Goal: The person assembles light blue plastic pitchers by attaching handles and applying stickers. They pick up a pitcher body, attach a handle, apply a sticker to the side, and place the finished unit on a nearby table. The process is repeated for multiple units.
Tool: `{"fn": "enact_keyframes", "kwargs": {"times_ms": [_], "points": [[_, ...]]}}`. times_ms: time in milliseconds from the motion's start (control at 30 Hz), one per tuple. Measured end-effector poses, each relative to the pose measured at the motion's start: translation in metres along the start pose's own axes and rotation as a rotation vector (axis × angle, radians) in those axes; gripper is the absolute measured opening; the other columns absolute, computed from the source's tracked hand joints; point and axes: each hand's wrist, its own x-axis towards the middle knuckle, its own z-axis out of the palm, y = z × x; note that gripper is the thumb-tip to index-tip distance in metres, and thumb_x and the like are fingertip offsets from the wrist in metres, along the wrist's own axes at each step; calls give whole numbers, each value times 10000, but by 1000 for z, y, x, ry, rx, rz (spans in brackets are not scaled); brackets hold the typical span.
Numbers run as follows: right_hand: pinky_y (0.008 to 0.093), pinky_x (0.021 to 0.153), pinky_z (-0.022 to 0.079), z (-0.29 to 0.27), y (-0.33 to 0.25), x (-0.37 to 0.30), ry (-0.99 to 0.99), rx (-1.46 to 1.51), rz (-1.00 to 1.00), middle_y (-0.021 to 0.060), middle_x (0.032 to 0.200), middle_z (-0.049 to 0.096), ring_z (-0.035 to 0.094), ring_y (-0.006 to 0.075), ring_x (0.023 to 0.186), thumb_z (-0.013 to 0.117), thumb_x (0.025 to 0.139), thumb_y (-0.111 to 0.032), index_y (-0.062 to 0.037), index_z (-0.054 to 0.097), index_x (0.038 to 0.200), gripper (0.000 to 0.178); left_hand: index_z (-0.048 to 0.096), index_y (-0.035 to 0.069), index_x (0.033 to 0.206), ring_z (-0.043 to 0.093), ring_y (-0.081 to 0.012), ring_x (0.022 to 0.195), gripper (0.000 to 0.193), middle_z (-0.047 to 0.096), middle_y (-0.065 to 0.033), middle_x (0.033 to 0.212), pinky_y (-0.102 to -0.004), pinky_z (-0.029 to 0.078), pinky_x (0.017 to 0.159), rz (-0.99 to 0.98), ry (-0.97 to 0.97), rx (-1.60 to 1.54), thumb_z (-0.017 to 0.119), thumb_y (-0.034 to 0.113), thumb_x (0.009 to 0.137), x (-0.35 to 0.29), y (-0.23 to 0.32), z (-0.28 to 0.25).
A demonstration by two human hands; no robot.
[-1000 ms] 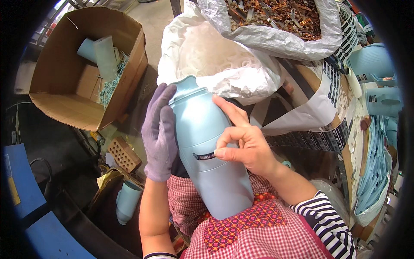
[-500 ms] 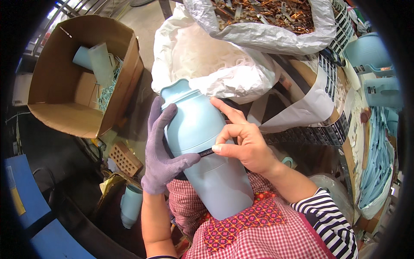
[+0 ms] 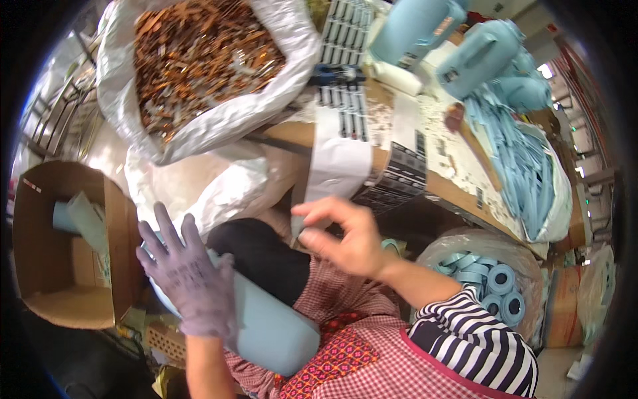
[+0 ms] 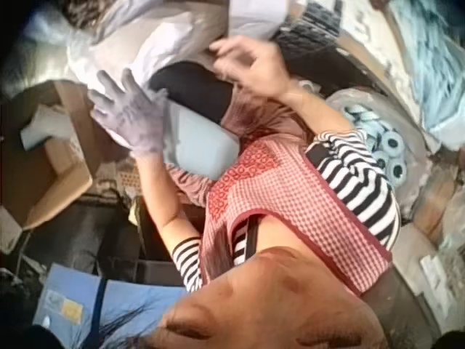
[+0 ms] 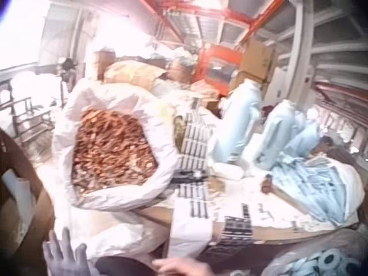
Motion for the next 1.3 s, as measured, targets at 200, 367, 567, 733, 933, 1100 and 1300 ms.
{"fn": "enact_keyframes", "kwargs": {"times_ms": [200, 367, 567, 733, 933, 1100, 1300], "points": [[351, 855, 506, -216, 74, 21, 573, -565, 17, 104, 920, 743, 661, 212, 905, 769, 865, -171, -27, 772, 934, 160, 677, -14, 1185, 669, -370, 982, 374, 704, -211, 1161, -446, 512, 913, -130, -367, -411, 592, 296, 994, 73, -95, 60], [406, 967, 437, -252, 127, 16, 466, -826, 123, 52, 1059, 635, 553, 261, 1096, 863, 767, -272, -189, 827, 1022, 271, 659, -22, 1292, 645, -247, 1091, 510, 680, -166, 1262, -369, 494, 998, -115, -312, -1843, 598, 384, 990, 17, -137, 68], [363, 958, 443, -258, 140, 20, 399, -603, -30, 70, 1030, 663, 592, 222, 1043, 864, 750, -140, -65, 811, 900, 176, 621, 20, 1307, 633, -188, 1043, 452, 670, -86, 1180, -329, 514, 919, -181, -450, -1783, 626, 347, 995, 15, -155, 88], [381, 985, 460, -260, 145, 16, 448, -628, -60, 103, 1137, 672, 590, 260, 1125, 873, 758, -243, -104, 823, 997, 281, 711, 19, 1083, 630, -120, 796, 314, 687, -27, 904, -271, 522, 749, -436, -309, -1766, 639, 314, 1000, 35, -104, 99], [372, 940, 472, -262, 140, 30, 407, -601, 15, 111, 1058, 700, 647, 273, 1018, 880, 745, -269, -94, 822, 940, 268, 722, -46, 1090, 673, -139, 795, 365, 731, -86, 944, -286, 545, 726, -422, -253, -1644, 669, 298, 981, 41, -95, 108], [423, 1055, 410, -211, 90, 9, 484, -818, -124, 135, 1223, 672, 588, 309, 1155, 839, 752, -100, -40, 758, 780, 104, 740, -40, 1048, 658, -159, 757, 389, 721, -89, 883, -312, 528, 720, -555, -227, -1611, 719, 322, 908, 40, -93, 113], [244, 656, 491, -2, -15, -89, -521, 323, 370, 13, 817, 702, 608, 62, 715, 813, 846, -87, -27, 757, 850, 81, 742, -9, 1097, 683, -146, 772, 420, 741, -80, 935, -296, 556, 730, -537, -287, -1467, 687, 379, 947, 46, -97, 124]]}}
